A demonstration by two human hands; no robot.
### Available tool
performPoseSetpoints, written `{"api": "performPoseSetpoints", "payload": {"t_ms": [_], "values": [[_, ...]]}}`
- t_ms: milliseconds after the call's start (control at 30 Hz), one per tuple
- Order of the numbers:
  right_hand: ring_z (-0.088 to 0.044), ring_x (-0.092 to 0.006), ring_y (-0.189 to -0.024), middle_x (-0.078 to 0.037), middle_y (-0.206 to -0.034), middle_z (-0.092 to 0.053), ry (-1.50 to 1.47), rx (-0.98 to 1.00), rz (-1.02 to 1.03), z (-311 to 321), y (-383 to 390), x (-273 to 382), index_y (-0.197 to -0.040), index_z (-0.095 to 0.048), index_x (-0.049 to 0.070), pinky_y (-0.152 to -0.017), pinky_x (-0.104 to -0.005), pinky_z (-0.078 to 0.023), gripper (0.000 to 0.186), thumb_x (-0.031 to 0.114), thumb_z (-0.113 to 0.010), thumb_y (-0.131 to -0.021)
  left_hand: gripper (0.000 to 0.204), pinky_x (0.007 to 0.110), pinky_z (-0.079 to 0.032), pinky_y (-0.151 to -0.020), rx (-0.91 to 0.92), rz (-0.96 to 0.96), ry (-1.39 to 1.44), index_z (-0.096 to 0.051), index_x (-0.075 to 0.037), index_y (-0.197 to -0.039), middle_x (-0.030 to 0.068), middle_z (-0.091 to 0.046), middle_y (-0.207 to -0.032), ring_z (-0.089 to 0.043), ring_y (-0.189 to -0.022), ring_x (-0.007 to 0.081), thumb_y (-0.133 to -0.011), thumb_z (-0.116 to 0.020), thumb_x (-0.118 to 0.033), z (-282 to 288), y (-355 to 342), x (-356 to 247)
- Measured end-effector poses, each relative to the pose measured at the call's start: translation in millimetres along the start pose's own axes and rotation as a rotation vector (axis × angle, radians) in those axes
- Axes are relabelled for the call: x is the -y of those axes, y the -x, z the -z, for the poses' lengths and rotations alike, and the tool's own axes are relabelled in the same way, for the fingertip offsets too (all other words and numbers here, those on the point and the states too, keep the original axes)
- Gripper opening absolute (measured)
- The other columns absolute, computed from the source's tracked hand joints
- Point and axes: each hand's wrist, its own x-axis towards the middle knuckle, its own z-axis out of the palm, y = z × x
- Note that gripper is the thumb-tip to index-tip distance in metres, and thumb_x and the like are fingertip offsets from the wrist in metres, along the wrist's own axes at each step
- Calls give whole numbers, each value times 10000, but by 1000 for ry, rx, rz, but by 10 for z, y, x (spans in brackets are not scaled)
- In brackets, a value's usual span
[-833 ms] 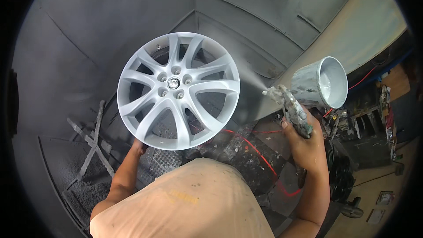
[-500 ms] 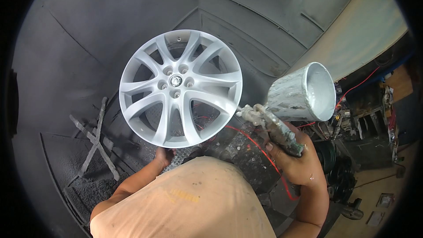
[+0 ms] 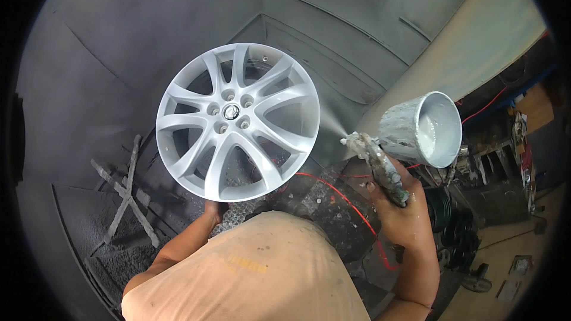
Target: The person prepares paint by mixing a liquid into a container and then applies the paint to a car wheel rim using a spray gun.
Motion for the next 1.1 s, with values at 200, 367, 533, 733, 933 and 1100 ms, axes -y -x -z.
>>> {"api": "performPoseSetpoints", "payload": {"t_ms": [200,367,533,733,933,1100], "values": [[-566,-92,-856,-24,-980,-640,64,-21,31,-34,28,3,-1344,-553,-17,-784,-252,-482,447,8,-633,-905,522,454,-513,-876,8,-127,1,-552,-91,-1324,112,-641,-1242,-631,-1081,286,-964,-551,-468,261,-69,-514],[-553,-82,-820,-14,-930,-634,70,-32,63,-136,78,2,-1314,-572,-29,-764,-252,-485,389,-11,-611,-928,510,449,-519,-874,-51,-243,173,-554,-92,-1317,112,-643,-1218,-634,-1061,288,-967,-544,-464,307,-261,-863],[-538,-79,-801,-12,-895,-626,-10,131,-17,-356,332,121,-1254,-600,-49,-729,-245,-472,379,60,-679,-900,499,445,-524,-873,-55,-247,332,-556,-94,-1310,111,-646,-1194,-637,-1041,290,-970,-537,-459,372,-201,-684],[-569,-93,-738,-11,-846,-640,-120,301,-44,-543,387,124,-1280,-579,-50,-690,-263,-483,408,53,-669,-896,412,406,-539,-833,-61,51,206,-573,-110,-1254,96,-639,-1070,-632,-968,284,-993,-490,-419,-23,292,-28],[-580,-110,-844,-65,-913,-673,-41,60,182,-698,467,-17,-1301,-576,-58,-822,-273,-482,418,3,-653,-894,318,352,-463,-591,-116,250,243,-608,-119,-1127,83,-616,-978,-595,-770,227,-1011,-444,-366,-274,645,42],[-564,-106,-882,-53,-938,-660,41,-29,75,-691,586,-3,-1320,-568,-42,-847,-268,-467,438,22,-653,-896,325,345,-468,-643,78,89,77,-617,-125,-1121,79,-625,-953,-604,-812,220,-1004,-462,-386,402,215,-8]]}}
